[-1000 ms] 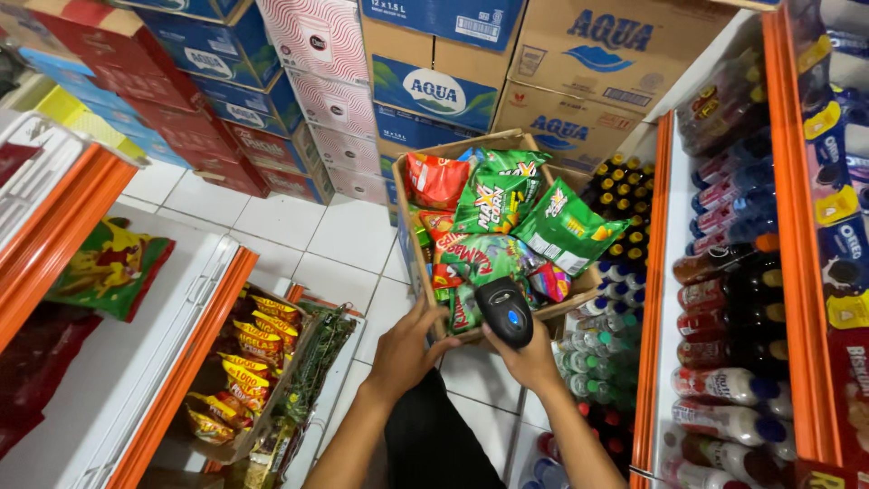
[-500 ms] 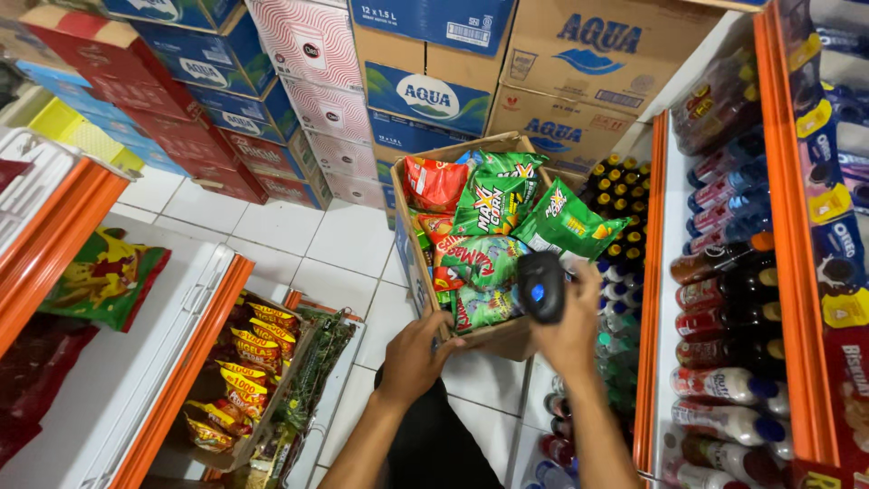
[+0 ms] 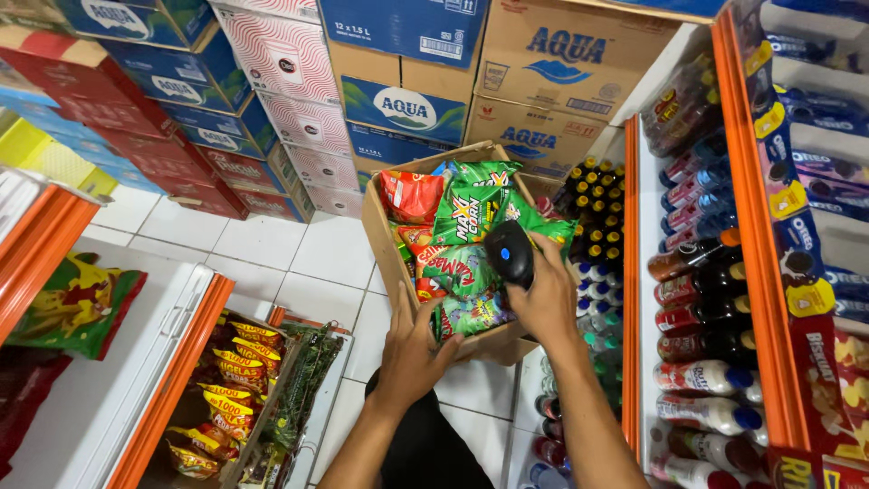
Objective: The person uses a handheld scanner to scan barcodes on snack bags, moving them from a cardboard box onto store shelves.
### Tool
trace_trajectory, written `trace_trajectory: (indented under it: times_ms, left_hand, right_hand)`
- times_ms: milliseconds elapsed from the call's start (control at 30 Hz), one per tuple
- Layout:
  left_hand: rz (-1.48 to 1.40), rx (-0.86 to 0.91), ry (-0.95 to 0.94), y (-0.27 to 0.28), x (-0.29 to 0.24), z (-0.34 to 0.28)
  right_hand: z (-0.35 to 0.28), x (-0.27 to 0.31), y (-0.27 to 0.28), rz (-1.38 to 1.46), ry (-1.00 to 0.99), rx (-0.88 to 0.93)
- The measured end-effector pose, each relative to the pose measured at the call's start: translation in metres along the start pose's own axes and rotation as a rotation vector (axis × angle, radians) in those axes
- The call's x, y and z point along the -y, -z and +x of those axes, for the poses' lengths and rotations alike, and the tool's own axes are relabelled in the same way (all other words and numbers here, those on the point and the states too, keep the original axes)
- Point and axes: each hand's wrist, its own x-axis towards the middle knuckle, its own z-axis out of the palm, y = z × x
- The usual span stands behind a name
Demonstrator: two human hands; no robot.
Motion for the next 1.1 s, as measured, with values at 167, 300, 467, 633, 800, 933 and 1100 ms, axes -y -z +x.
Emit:
trace_trajectory:
  times_ms: [167,300,467,633,800,933,1100]
  left_hand:
    - [-0.091,-0.108,0.009,-0.015,0.007,0.000]
    - [-0.756,-0.130,0.135,-0.022,0.007,0.002]
    - [-1.081,-0.143,0.359,-0.007,0.005,-0.015]
    - [-0.966,-0.262,0.405,0.041,0.002,-0.057]
    - [-0.849,-0.319,0.389,0.087,-0.001,-0.119]
    - [-0.727,-0.296,0.506,0.116,0.010,-0.171]
    - [-0.768,-0.412,0.613,0.134,0.013,-0.229]
  right_hand:
    - [-0.028,0.026,0.009,0.340,0.176,-0.058]
    - [-0.051,0.022,-0.011,0.825,-0.178,0.133]
    - [-0.075,0.019,-0.024,1.119,-0.326,0.363]
    - [-0.082,0.058,-0.022,0.840,-0.153,0.223]
    - [-0.107,0.074,-0.052,0.773,-0.195,0.432]
    - [-0.137,0.090,-0.082,1.009,-0.069,0.632]
    - [-0.174,0.133,-0.111,1.147,-0.289,0.787]
